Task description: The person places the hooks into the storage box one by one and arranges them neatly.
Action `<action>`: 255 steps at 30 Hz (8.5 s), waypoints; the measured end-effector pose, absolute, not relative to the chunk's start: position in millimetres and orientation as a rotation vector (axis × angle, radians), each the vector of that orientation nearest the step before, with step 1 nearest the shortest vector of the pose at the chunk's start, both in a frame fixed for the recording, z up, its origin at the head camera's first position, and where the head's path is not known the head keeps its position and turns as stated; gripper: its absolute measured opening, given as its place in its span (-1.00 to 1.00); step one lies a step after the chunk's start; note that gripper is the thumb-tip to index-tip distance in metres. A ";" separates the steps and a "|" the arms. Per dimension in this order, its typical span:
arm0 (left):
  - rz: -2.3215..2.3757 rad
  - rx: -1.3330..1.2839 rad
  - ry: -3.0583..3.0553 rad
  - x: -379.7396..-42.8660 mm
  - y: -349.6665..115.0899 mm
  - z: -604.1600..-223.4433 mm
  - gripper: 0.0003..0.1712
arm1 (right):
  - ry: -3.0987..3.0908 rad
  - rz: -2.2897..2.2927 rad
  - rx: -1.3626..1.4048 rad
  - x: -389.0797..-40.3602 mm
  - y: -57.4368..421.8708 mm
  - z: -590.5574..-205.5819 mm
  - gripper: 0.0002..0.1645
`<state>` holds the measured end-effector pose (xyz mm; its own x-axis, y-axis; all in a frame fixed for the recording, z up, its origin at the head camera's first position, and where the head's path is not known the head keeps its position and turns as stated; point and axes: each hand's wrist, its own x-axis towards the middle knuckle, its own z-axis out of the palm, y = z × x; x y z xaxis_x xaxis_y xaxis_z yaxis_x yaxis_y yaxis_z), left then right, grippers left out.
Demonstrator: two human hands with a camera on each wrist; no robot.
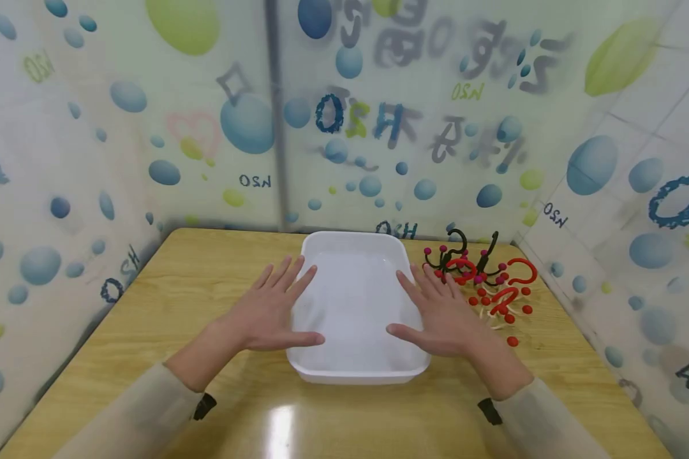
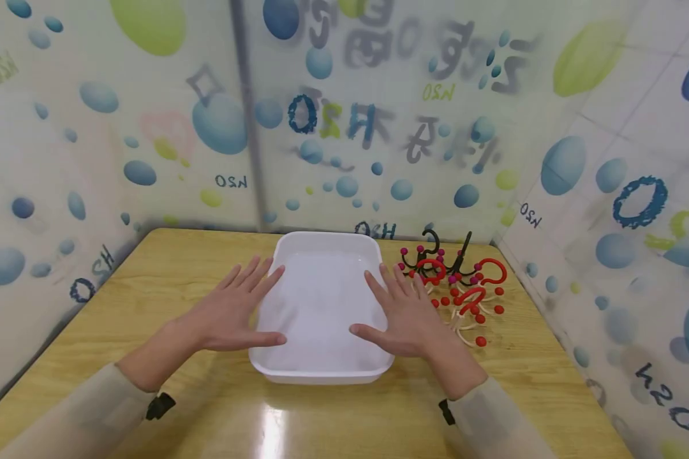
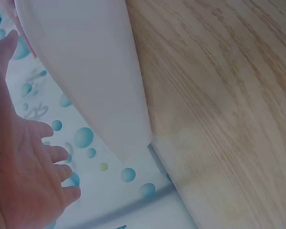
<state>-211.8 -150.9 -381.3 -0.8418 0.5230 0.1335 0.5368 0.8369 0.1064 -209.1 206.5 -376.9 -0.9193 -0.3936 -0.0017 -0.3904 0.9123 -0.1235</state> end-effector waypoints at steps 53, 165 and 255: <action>-1.074 -0.849 -3.200 -208.7 -193.7 -419.1 0.14 | 3.129 -0.979 -0.197 -211.6 387.1 -381.7 -0.48; -1.086 -0.823 -3.204 -211.8 -194.7 -420.1 0.16 | 2.760 -1.328 -0.369 -338.7 140.4 -326.6 -0.59; -1.125 -0.772 -3.228 -212.3 -193.1 -418.8 0.13 | 2.833 -1.580 -0.431 -306.5 216.7 -330.6 -0.61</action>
